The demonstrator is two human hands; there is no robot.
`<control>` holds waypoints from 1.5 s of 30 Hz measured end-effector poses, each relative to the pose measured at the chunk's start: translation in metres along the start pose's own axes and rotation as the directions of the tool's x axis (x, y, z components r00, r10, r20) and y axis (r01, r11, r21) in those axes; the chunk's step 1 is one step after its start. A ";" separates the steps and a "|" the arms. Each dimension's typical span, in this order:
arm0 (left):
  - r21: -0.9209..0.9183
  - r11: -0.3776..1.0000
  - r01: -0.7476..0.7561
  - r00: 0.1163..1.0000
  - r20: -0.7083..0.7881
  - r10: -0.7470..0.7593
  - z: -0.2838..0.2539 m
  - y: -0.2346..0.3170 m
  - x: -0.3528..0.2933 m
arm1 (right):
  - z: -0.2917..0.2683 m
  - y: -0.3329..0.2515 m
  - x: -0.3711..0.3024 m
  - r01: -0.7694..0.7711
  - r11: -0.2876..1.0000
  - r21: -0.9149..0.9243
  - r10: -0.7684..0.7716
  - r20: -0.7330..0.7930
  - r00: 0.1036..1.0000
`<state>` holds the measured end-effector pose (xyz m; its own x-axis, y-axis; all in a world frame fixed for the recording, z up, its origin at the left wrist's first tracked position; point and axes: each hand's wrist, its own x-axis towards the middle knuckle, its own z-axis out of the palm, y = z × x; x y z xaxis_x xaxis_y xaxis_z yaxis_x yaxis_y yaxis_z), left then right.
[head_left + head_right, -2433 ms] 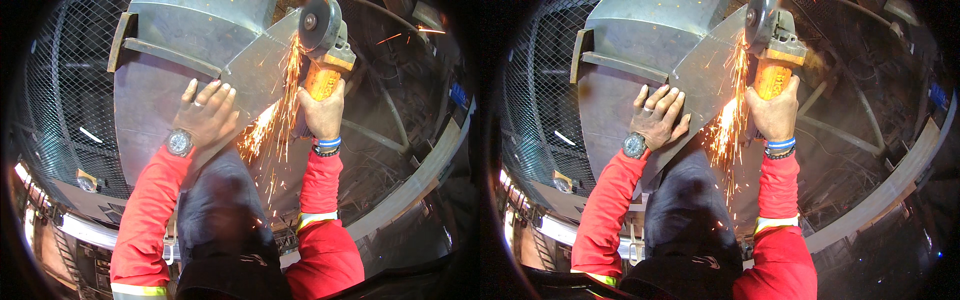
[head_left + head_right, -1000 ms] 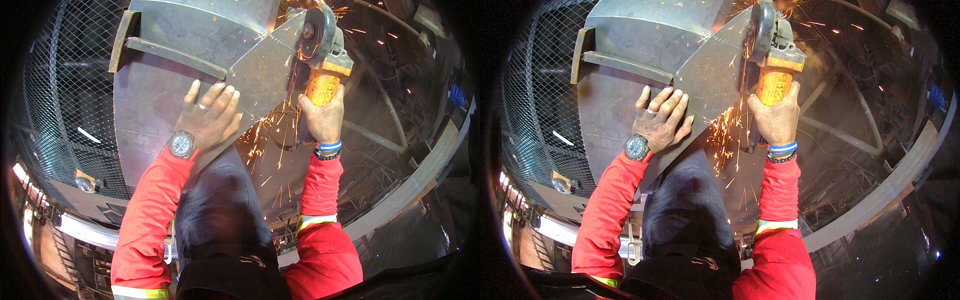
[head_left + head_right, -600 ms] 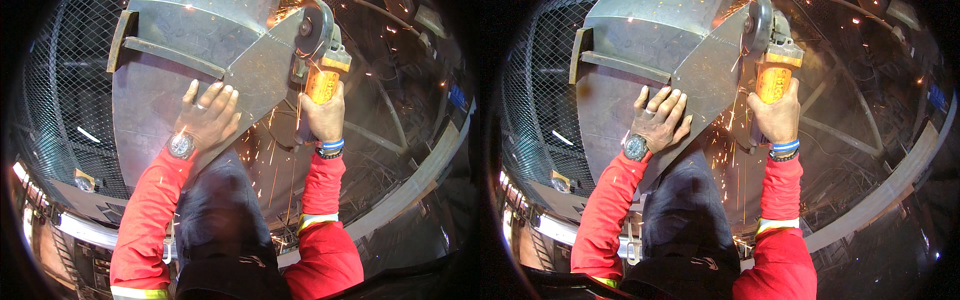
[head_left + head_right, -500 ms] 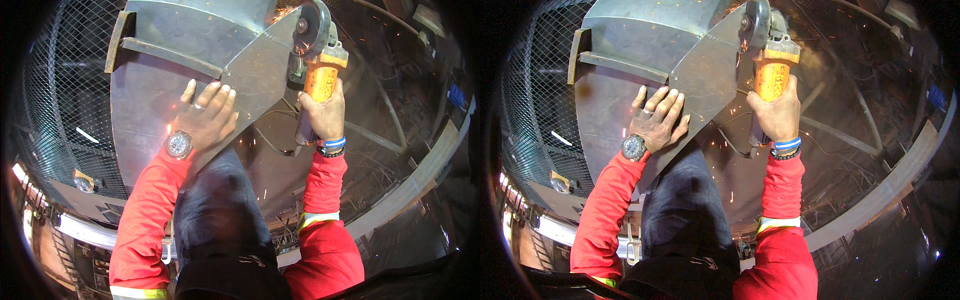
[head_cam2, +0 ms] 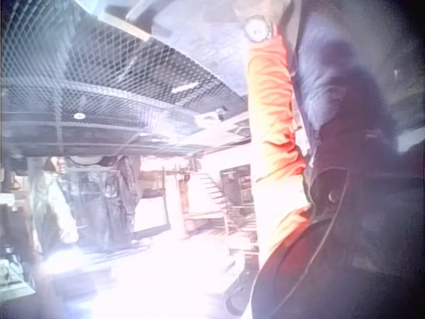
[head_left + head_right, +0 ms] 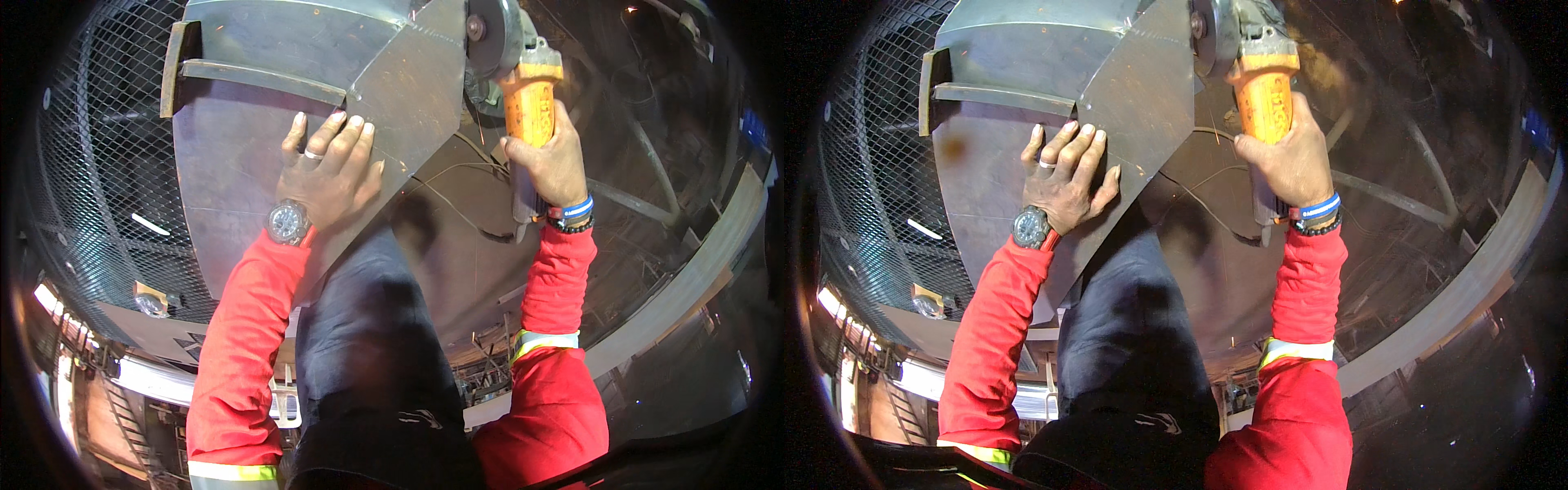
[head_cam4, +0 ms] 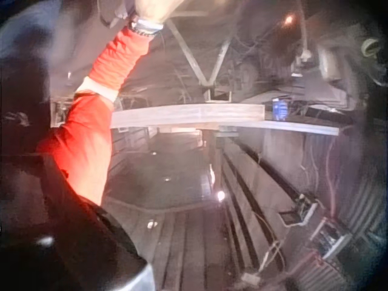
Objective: The person uses an angle grinder to cut a sheet of metal, producing sparks. After cutting, the person removes the cut piece and places it on a metal mesh surface, then picks up a metal ruler to measure or mark the remaining sheet.
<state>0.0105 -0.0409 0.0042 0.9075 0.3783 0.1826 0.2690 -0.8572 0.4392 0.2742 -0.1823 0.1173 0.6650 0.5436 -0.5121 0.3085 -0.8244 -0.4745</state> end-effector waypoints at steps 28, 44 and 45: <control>0.072 0.997 -0.032 0.999 0.007 0.032 0.000 0.000 0.000 | 0.004 0.077 0.073 0.112 0.851 0.513 -0.247 0.203 0.948; 0.097 0.995 -0.034 0.999 -0.014 0.035 0.002 -0.001 0.002 | 0.003 0.105 0.051 0.073 0.803 0.592 -0.296 0.289 0.910; 0.104 0.994 -0.031 0.999 -0.012 0.032 0.002 -0.002 0.001 | 0.006 0.105 0.043 0.060 0.790 0.610 -0.295 0.293 0.910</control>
<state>0.0117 -0.0395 0.0019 0.9116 0.3547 0.2077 0.2730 -0.9003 0.3391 0.3313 -0.2449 0.0408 0.3147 0.7837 -0.5355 -0.1315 -0.5228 -0.8423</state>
